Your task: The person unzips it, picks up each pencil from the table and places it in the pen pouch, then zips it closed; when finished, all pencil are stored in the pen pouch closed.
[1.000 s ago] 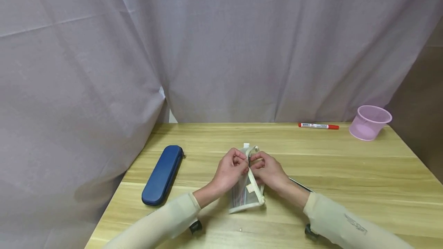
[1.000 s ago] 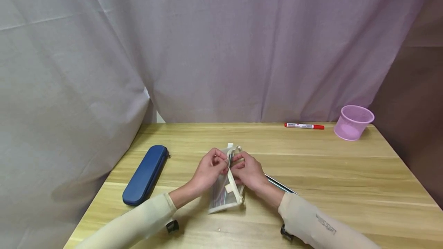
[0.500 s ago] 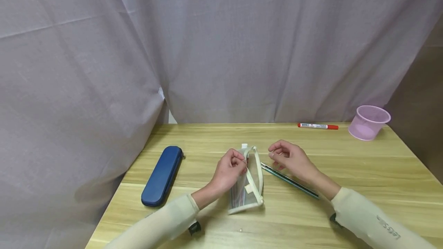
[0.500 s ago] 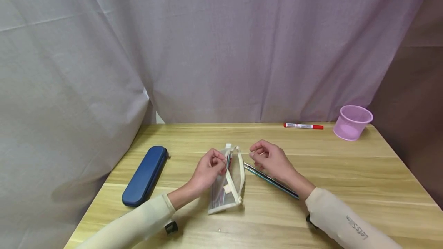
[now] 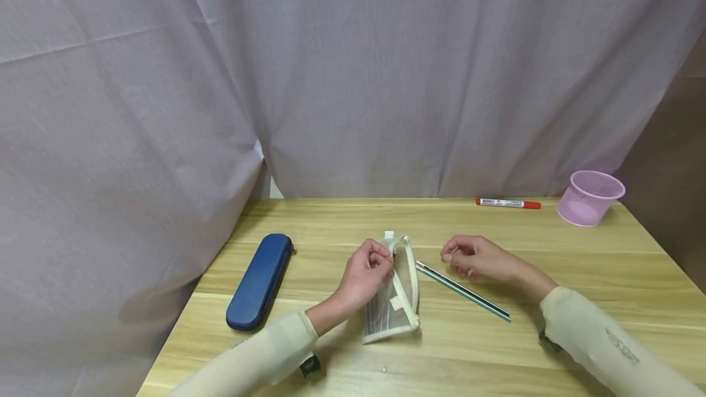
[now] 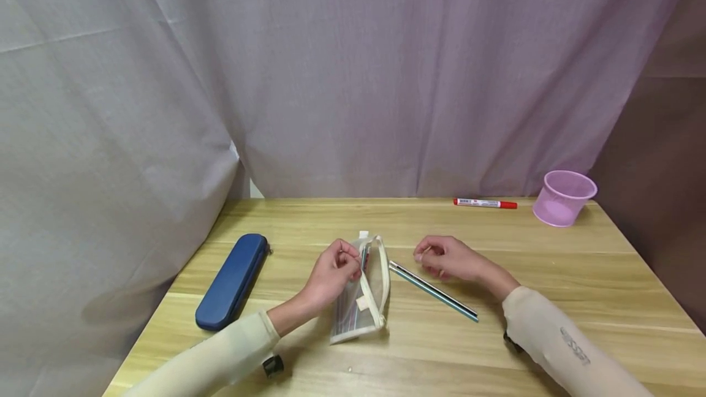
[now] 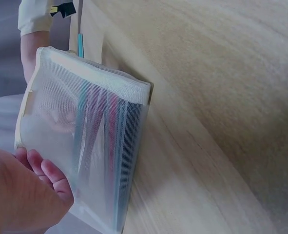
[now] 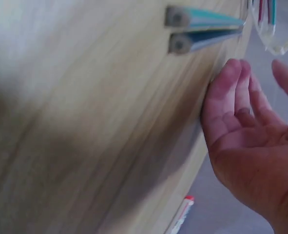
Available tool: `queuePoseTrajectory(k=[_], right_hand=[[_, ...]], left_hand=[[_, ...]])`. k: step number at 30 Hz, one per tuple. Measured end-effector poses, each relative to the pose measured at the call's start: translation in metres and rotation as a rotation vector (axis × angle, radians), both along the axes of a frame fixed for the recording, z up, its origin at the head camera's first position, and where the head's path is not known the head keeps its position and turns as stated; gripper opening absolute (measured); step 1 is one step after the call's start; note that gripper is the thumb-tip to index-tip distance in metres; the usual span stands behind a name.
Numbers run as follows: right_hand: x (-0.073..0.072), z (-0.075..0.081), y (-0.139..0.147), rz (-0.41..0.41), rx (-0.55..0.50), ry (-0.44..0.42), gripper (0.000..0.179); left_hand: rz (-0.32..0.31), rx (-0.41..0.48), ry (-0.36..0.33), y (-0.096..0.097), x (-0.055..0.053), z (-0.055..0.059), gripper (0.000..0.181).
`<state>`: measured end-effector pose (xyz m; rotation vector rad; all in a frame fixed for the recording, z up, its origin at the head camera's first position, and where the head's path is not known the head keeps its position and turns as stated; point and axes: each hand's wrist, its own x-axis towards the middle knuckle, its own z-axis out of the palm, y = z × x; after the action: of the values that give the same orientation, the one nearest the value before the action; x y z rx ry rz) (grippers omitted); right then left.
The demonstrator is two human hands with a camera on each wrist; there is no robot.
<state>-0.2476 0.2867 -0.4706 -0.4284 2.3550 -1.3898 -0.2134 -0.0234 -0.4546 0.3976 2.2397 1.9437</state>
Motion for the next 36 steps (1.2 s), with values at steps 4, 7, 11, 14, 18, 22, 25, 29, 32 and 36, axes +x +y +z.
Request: queuePoseTrajectory(k=[4, 7, 11, 14, 18, 22, 25, 29, 32, 36], right_hand=[[-0.004, -0.003, 0.006, 0.073, -0.031, -0.041, 0.035], [-0.007, -0.005, 0.007, 0.140, -0.043, -0.033, 0.039], [-0.008, -0.007, 0.005, 0.187, -0.062, -0.030, 0.042], [-0.008, -0.008, 0.004, 0.188, -0.070, -0.046, 0.041], [-0.006, -0.010, 0.003, 0.171, -0.046, -0.045, 0.038], [-0.005, -0.010, 0.000, 0.152, -0.022, -0.026, 0.036], [-0.005, -0.010, -0.002, 0.146, -0.016, -0.012, 0.034], [-0.005, -0.009, -0.002, 0.149, -0.007, 0.009, 0.034], [-0.003, -0.007, -0.003, 0.145, 0.007, 0.025, 0.034], [0.000, -0.004, -0.007, 0.102, 0.080, 0.103, 0.033]], left_hand=[[-0.006, -0.002, 0.001, -0.001, -0.001, 0.000, 0.019], [-0.008, -0.006, 0.005, -0.003, -0.001, 0.000, 0.018], [-0.003, -0.019, 0.008, -0.005, -0.001, 0.000, 0.016], [-0.001, -0.021, 0.008, -0.005, -0.001, 0.000, 0.016], [0.001, -0.016, 0.000, -0.003, 0.000, -0.002, 0.016], [0.007, -0.016, -0.007, -0.002, 0.001, -0.004, 0.016], [0.012, -0.018, -0.004, -0.001, 0.001, -0.004, 0.018], [0.012, -0.018, -0.002, -0.001, 0.001, -0.004, 0.019], [0.012, -0.016, -0.003, -0.001, 0.001, -0.004, 0.020], [0.012, -0.013, -0.005, 0.000, 0.001, -0.003, 0.020]])
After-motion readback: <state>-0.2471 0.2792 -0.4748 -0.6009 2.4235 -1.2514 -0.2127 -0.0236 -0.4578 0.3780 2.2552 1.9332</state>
